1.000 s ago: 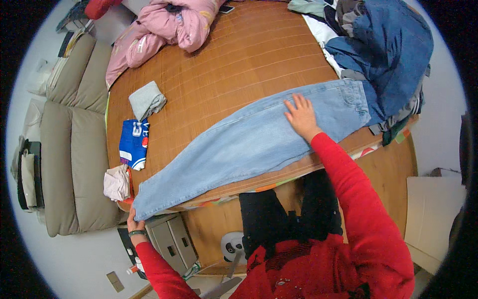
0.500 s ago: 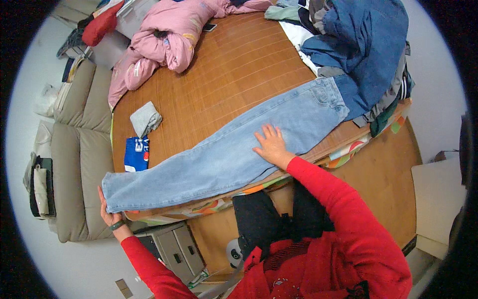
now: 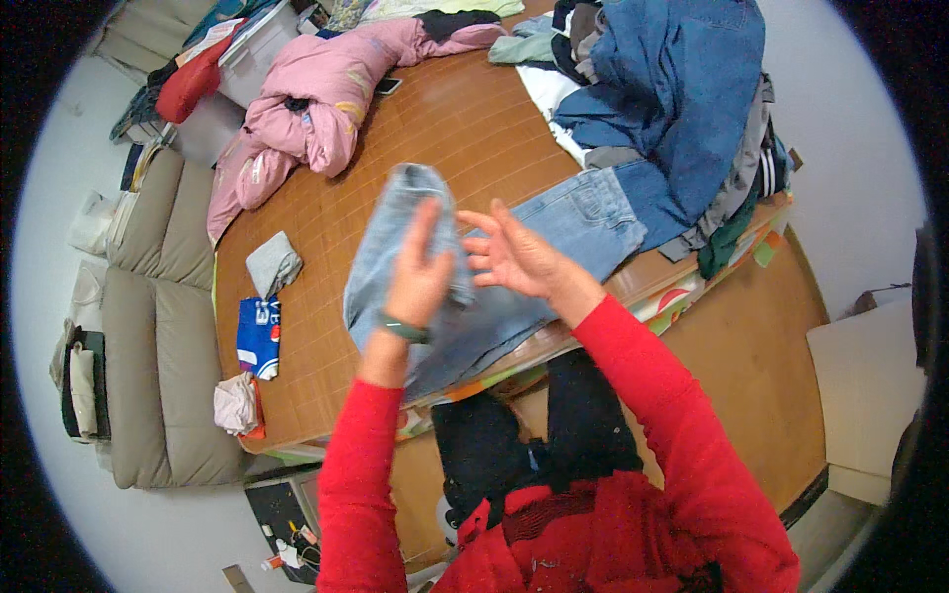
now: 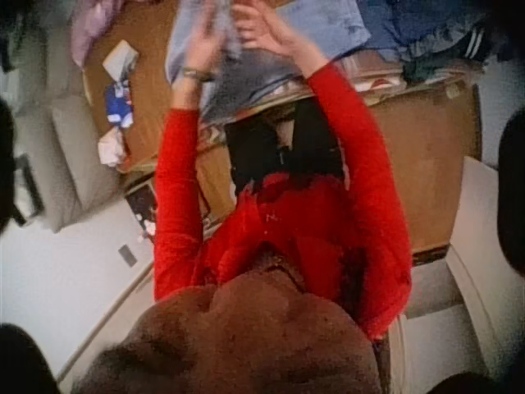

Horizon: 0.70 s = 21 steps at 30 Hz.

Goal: The person folds a grey t-shirt, a pair of light blue jeans, and a pair of dark blue jeans on a wooden table. Each item is smoothed, folded in half, then folded again into a compact rectangle and placed on a growing stack.

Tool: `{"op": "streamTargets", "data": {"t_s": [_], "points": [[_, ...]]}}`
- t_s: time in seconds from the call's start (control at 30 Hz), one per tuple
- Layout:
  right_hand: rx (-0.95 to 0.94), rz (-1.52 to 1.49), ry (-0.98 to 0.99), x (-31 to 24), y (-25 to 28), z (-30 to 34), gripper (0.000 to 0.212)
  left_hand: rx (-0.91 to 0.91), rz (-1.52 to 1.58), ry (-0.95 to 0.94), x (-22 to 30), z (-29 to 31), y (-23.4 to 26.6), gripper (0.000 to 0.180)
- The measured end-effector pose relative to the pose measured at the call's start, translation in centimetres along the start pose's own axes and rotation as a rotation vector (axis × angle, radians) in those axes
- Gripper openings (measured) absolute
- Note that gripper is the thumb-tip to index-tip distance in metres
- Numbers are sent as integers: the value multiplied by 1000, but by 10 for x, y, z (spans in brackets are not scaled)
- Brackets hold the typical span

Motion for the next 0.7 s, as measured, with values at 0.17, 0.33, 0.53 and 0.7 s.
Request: {"op": "streamTargets", "data": {"t_s": [0.17, 0.33, 0.53, 0.7], "points": [[379, 386, -77, -36, 98, 69, 77, -185, -139, -31, -40, -8, -148, 65], [730, 538, -110, -28, 170, 115, 70, -359, -211, 35, -62, 22, -213, 62], [727, 755, 99, -74, 189, 124, 61, -17, -396, -14, -86, 55, -144, 49], [774, 833, 196, -125, 225, 130, 52, 458, -895, 198, -139, 94, 5, 44]]}}
Point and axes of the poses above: each hand's wrist, its own z-axis away from the middle knuckle, its own y-axis out of the back of the hand, x = y × z, the point moved 10 cm from there along -z, towards the middle knuckle, and after that the axes turned 3 degrees about -x, right-handed, at the moved point
